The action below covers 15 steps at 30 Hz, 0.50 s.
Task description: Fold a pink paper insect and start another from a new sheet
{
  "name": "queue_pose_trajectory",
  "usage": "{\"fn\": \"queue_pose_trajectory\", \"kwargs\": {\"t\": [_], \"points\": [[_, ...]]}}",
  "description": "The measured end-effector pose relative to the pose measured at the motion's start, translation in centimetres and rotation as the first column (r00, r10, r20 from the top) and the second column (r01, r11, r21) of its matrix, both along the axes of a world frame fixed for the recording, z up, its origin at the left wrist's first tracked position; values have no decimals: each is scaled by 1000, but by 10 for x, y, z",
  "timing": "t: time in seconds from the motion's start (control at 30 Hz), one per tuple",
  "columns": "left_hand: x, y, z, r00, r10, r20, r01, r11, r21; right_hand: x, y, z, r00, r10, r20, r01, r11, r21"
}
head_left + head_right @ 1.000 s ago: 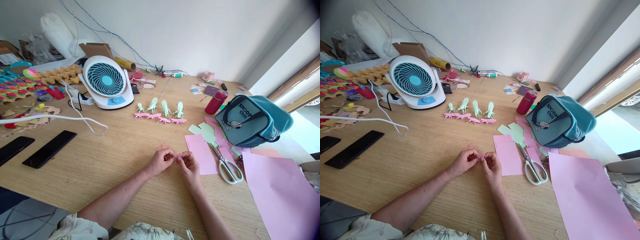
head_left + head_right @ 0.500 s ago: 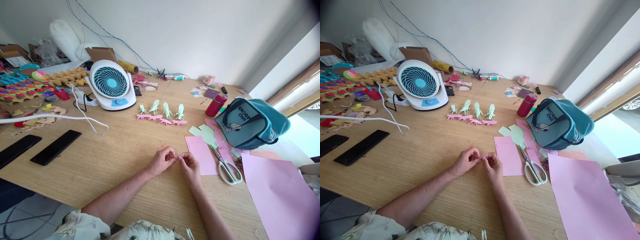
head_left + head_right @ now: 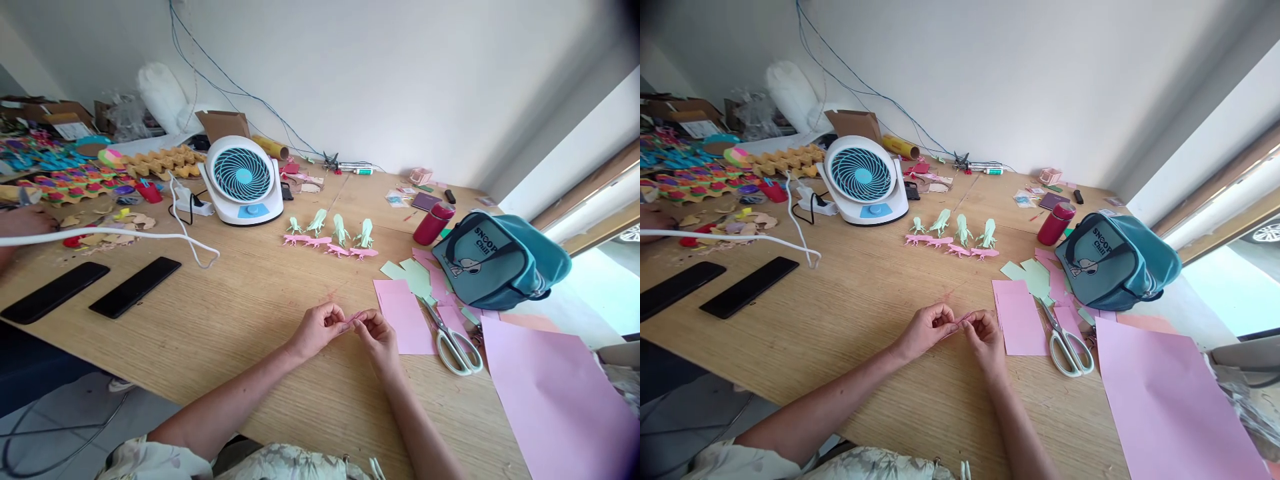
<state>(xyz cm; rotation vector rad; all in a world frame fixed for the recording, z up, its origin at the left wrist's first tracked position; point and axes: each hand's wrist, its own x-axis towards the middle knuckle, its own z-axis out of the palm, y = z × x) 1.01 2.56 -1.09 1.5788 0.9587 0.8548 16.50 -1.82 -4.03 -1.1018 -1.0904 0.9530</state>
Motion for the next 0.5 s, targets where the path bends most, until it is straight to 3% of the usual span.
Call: {"fn": "queue_pose_trajectory", "kwargs": {"t": [0.27, 0.5], "points": [[-21, -18, 3, 992, -6, -125, 14, 998, 62, -4, -13, 3, 985, 129, 117, -122, 991, -58], [-20, -38, -5, 961, -68, -268, 106, 986, 127, -2, -39, 2, 954, 52, 295, -2, 986, -168]]}}
